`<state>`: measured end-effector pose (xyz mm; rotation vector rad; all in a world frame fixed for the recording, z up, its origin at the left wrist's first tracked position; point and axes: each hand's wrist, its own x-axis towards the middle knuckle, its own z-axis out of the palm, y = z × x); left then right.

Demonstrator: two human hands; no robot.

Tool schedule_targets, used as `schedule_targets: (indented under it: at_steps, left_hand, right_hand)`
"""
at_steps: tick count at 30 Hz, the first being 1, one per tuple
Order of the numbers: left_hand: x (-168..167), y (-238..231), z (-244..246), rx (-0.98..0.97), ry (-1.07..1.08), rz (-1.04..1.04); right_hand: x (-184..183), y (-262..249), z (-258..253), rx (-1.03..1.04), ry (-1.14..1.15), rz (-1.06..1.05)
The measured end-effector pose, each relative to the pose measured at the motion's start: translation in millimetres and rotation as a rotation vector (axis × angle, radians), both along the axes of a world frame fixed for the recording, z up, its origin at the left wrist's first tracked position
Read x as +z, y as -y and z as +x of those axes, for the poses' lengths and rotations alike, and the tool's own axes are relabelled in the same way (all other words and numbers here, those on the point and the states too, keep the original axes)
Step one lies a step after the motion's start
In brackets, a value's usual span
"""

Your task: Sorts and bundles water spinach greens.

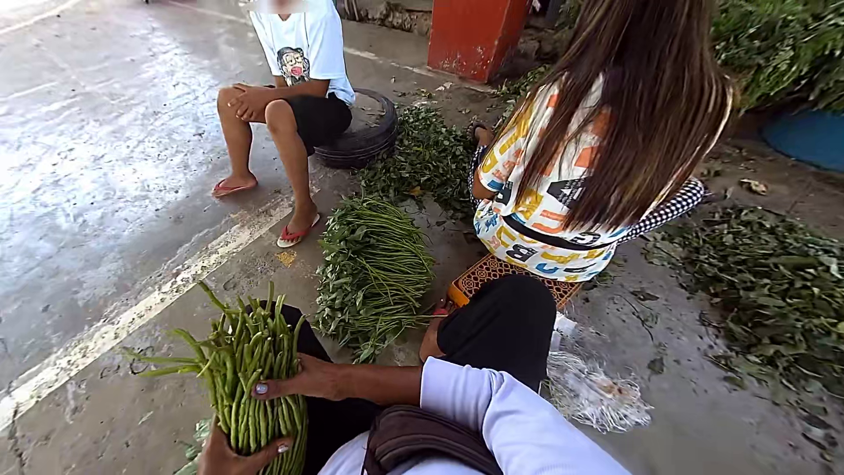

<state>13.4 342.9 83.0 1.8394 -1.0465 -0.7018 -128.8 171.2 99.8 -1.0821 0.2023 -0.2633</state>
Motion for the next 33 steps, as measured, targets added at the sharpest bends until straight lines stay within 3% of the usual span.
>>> schedule_targets:
  at_steps: [7,15,21,24,27,30,33]
  left_hand:
    - [2,-2,-2,0.055,0.106,0.086]
    - [-9,1,2,0.038,0.124,0.001]
    - [-5,3,-5,0.1,0.106,0.049]
    - [-5,7,-4,0.121,0.039,-0.014]
    - [11,8,-6,0.121,-0.021,-0.112]
    - [45,12,-23,0.163,0.052,-0.278]
    - [80,22,-42,0.148,0.077,-0.506]
  right_hand:
    - [-1,1,2,0.001,-0.035,0.012]
    - [-2,-6,-1,0.004,-0.061,0.329]
    - [-5,-10,7,-0.192,0.063,0.387]
    - [5,-19,14,-0.298,0.09,0.269]
    - [22,-28,20,-0.391,0.202,-0.022]
    - [62,-29,18,-0.477,0.39,-0.397]
    - [110,-22,11,-0.514,0.62,-0.596]
